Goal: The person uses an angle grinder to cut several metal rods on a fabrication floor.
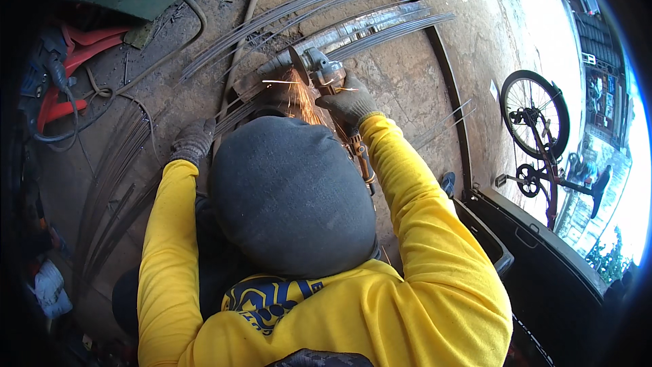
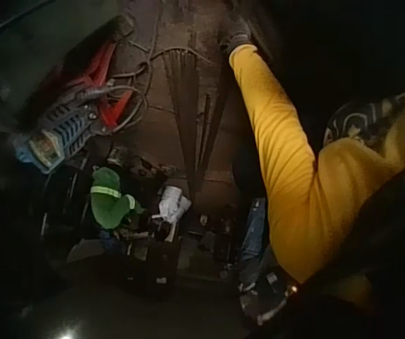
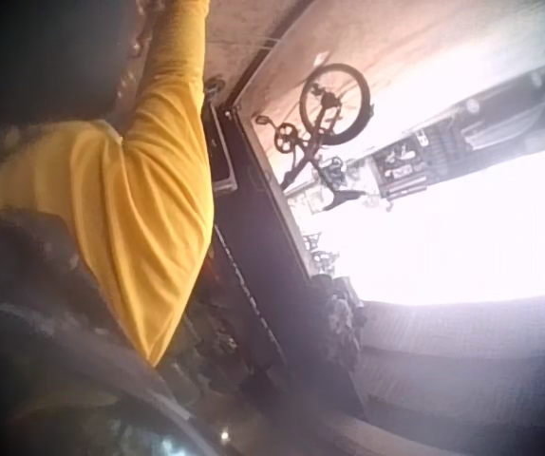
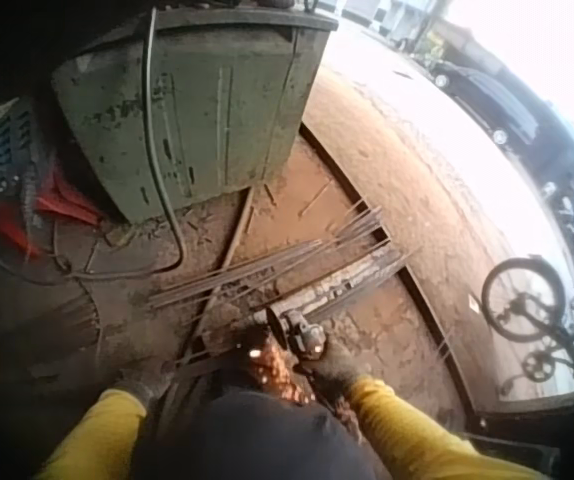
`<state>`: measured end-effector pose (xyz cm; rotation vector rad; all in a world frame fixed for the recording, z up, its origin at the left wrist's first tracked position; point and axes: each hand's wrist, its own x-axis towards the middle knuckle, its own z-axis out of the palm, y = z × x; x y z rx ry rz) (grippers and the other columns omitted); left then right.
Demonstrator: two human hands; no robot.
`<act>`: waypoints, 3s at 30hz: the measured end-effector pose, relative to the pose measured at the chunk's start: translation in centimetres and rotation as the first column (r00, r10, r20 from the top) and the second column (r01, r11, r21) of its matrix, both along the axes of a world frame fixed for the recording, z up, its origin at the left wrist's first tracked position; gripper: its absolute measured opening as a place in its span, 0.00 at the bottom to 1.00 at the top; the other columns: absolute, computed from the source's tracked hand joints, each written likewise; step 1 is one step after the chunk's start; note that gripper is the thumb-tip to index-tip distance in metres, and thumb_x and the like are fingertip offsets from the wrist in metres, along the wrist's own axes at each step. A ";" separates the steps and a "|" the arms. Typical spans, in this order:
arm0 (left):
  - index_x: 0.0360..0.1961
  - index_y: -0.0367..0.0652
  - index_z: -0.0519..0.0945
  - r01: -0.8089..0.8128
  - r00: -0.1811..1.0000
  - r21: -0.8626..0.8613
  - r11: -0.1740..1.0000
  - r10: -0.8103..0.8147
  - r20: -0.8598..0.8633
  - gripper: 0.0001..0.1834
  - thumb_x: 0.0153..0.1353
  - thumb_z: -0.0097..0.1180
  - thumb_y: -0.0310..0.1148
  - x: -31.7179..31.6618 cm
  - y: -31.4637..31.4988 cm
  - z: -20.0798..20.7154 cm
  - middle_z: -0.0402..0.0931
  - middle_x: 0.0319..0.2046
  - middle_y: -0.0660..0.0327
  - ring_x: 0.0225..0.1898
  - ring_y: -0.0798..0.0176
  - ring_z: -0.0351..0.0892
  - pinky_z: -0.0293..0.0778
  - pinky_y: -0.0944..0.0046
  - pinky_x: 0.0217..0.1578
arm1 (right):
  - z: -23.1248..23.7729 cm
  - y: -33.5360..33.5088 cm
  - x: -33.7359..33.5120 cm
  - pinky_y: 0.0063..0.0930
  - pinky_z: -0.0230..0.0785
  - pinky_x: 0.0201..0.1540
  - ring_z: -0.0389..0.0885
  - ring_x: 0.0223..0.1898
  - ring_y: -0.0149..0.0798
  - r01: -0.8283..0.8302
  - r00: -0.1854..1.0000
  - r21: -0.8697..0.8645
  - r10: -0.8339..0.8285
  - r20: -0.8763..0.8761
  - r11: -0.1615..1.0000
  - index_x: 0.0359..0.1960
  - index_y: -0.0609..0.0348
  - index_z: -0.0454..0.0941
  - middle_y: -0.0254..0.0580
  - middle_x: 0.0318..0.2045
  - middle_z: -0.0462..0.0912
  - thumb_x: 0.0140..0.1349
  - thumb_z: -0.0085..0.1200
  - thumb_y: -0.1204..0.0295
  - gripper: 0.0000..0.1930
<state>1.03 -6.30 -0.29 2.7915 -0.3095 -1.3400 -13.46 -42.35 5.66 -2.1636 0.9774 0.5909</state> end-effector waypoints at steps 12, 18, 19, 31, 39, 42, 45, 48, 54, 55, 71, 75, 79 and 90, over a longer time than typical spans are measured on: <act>0.59 0.42 0.80 -0.005 1.000 -0.022 1.000 0.005 0.004 0.35 0.74 0.34 0.59 -0.2 0.3 -0.3 0.75 0.62 0.43 0.65 0.38 0.72 0.65 0.43 0.66 | 0.0 0.0 -1.0 0.44 0.72 0.63 0.80 0.59 0.63 -0.045 0.998 -0.030 0.043 -0.056 0.999 0.69 0.67 0.61 0.70 0.55 0.80 0.42 0.73 0.52 0.54; 0.60 0.41 0.79 -0.005 0.999 0.011 1.000 0.005 -0.033 0.35 0.74 0.33 0.58 -0.1 -0.3 0.5 0.75 0.62 0.44 0.65 0.38 0.72 0.65 0.43 0.67 | 0.6 -0.2 -0.4 0.43 0.71 0.64 0.79 0.59 0.62 -0.036 0.999 -0.004 0.036 -0.037 0.999 0.68 0.69 0.62 0.70 0.56 0.80 0.42 0.73 0.51 0.54; 0.60 0.42 0.79 -0.002 0.999 0.014 1.000 0.002 -0.034 0.35 0.74 0.33 0.58 0.0 -0.3 0.4 0.75 0.62 0.44 0.65 0.38 0.72 0.65 0.43 0.67 | 0.6 -0.2 -0.2 0.43 0.70 0.64 0.79 0.59 0.62 -0.038 0.998 -0.017 0.037 -0.053 0.999 0.68 0.69 0.62 0.70 0.56 0.79 0.42 0.73 0.51 0.54; 0.60 0.41 0.79 0.004 1.000 -0.014 1.000 -0.004 -0.012 0.35 0.75 0.33 0.58 -0.3 -0.1 0.1 0.74 0.63 0.44 0.65 0.38 0.72 0.66 0.44 0.66 | -0.6 -0.9 -0.4 0.44 0.72 0.62 0.80 0.59 0.62 -0.057 0.998 -0.021 0.056 -0.032 0.998 0.68 0.68 0.63 0.68 0.55 0.80 0.40 0.76 0.50 0.55; 0.60 0.41 0.79 -0.006 0.999 -0.024 1.000 0.005 -0.038 0.34 0.75 0.34 0.57 -0.4 0.1 -0.1 0.74 0.62 0.44 0.65 0.38 0.72 0.66 0.45 0.66 | 0.1 -0.2 0.4 0.44 0.73 0.61 0.80 0.58 0.62 -0.050 0.999 -0.067 0.049 -0.025 0.996 0.68 0.68 0.63 0.67 0.55 0.81 0.40 0.76 0.48 0.56; 0.60 0.40 0.79 0.003 1.000 -0.027 1.000 -0.004 -0.025 0.34 0.75 0.34 0.57 -0.5 0.0 0.6 0.75 0.62 0.43 0.65 0.38 0.72 0.66 0.45 0.66 | 0.5 -0.1 0.7 0.44 0.73 0.62 0.80 0.59 0.62 -0.039 0.998 -0.039 0.038 -0.047 0.998 0.68 0.69 0.62 0.67 0.55 0.81 0.40 0.76 0.48 0.57; 0.59 0.40 0.79 0.002 1.000 -0.043 0.999 -0.002 -0.005 0.34 0.75 0.34 0.58 -0.6 0.1 0.0 0.75 0.61 0.43 0.64 0.38 0.72 0.67 0.44 0.65 | -0.1 -0.4 0.2 0.45 0.72 0.62 0.79 0.59 0.62 -0.039 0.999 -0.040 0.038 -0.027 0.998 0.68 0.69 0.61 0.68 0.56 0.80 0.40 0.76 0.49 0.57; 0.59 0.40 0.79 0.007 1.000 -0.018 1.000 -0.007 -0.014 0.34 0.75 0.34 0.58 -0.5 0.2 -0.6 0.75 0.61 0.43 0.64 0.38 0.72 0.67 0.44 0.66 | -0.9 -0.6 -0.9 0.46 0.72 0.63 0.79 0.60 0.63 -0.044 0.999 -0.028 0.044 0.012 0.999 0.68 0.69 0.62 0.69 0.57 0.79 0.40 0.75 0.50 0.56; 0.59 0.40 0.79 0.017 1.000 -0.015 1.000 -0.017 -0.016 0.35 0.75 0.33 0.58 -0.5 0.2 -0.4 0.75 0.61 0.43 0.64 0.37 0.72 0.66 0.43 0.66 | -0.6 -0.2 -1.2 0.45 0.72 0.62 0.79 0.59 0.63 -0.049 0.998 -0.039 0.048 -0.034 0.998 0.67 0.68 0.63 0.68 0.56 0.80 0.41 0.75 0.50 0.54; 0.59 0.40 0.79 0.013 1.000 -0.029 1.000 -0.013 -0.012 0.35 0.75 0.33 0.58 -0.5 0.3 -0.5 0.75 0.61 0.43 0.64 0.37 0.72 0.67 0.43 0.66 | -0.5 -0.2 -1.2 0.45 0.72 0.62 0.80 0.59 0.63 -0.043 0.999 -0.021 0.043 -0.017 0.999 0.67 0.68 0.63 0.68 0.56 0.80 0.41 0.75 0.50 0.54; 0.59 0.44 0.80 0.008 1.000 -0.020 1.000 -0.009 -0.011 0.34 0.74 0.34 0.59 -0.4 0.2 -0.3 0.76 0.61 0.45 0.64 0.38 0.73 0.67 0.43 0.65 | -0.6 -0.5 -1.1 0.44 0.72 0.62 0.80 0.59 0.62 -0.083 0.996 -0.010 0.083 -0.013 0.997 0.68 0.69 0.63 0.68 0.55 0.80 0.41 0.74 0.50 0.55; 0.59 0.43 0.80 0.013 1.000 -0.016 1.000 -0.013 -0.012 0.35 0.74 0.34 0.60 -0.4 0.1 -0.2 0.76 0.61 0.45 0.64 0.38 0.73 0.67 0.44 0.65 | 0.0 0.0 -0.8 0.45 0.72 0.61 0.80 0.58 0.62 -0.021 1.000 -0.024 0.021 -0.018 0.999 0.66 0.67 0.65 0.67 0.54 0.81 0.41 0.75 0.51 0.52; 0.60 0.42 0.79 0.004 1.000 -0.015 1.000 -0.004 -0.023 0.35 0.74 0.33 0.60 -0.3 0.3 -0.7 0.75 0.62 0.44 0.64 0.38 0.72 0.66 0.44 0.66 | 0.2 -0.3 -0.5 0.45 0.73 0.60 0.81 0.57 0.62 -0.049 0.999 -0.015 0.049 0.011 0.999 0.66 0.67 0.65 0.67 0.53 0.82 0.41 0.75 0.51 0.51; 0.60 0.41 0.79 -0.010 1.000 -0.027 1.000 0.009 -0.019 0.35 0.74 0.33 0.58 -0.4 0.2 -0.3 0.74 0.63 0.43 0.66 0.38 0.71 0.65 0.44 0.67 | 0.5 -0.2 0.3 0.44 0.73 0.61 0.81 0.58 0.62 -0.083 0.997 -0.070 0.083 -0.004 0.994 0.66 0.69 0.65 0.68 0.55 0.81 0.41 0.74 0.50 0.53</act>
